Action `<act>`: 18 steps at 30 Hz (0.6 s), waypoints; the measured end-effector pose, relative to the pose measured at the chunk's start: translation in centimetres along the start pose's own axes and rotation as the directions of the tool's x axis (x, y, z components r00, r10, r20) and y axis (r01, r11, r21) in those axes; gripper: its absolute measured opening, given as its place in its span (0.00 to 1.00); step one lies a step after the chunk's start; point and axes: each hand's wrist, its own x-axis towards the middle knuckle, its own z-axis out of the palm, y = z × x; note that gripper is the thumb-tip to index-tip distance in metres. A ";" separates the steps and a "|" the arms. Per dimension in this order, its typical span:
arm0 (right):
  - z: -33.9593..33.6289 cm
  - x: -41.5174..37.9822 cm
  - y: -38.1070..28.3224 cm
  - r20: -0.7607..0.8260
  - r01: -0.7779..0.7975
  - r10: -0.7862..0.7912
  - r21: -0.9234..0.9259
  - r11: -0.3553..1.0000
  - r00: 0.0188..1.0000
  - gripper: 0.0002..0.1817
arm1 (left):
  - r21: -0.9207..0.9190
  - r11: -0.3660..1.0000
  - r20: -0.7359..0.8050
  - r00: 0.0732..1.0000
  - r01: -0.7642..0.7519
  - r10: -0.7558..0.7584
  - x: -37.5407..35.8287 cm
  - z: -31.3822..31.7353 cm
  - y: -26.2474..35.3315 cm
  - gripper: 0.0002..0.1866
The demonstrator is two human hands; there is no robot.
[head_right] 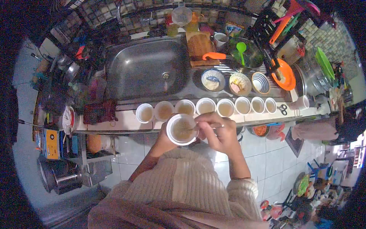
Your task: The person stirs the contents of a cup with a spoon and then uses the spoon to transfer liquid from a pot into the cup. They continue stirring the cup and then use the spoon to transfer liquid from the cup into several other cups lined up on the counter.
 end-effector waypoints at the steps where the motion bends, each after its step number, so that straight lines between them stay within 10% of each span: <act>1: -0.1 -0.1 0.3 0.023 -0.055 0.053 0.112 0.992 0.998 0.06 | -0.001 1.000 0.001 1.000 0.000 0.000 0.1 0.0 0.1 0.29; 8: 0.5 0.1 0.3 -0.367 -0.139 0.348 0.489 0.861 0.863 0.13 | 0.060 0.996 0.012 0.998 -0.061 0.061 0.6 0.1 -0.3 0.27; 18: -0.5 0.1 1.5 -0.383 -0.114 0.362 0.537 0.836 0.850 0.15 | 0.049 0.998 0.013 0.999 -0.036 0.036 0.8 0.0 0.0 0.28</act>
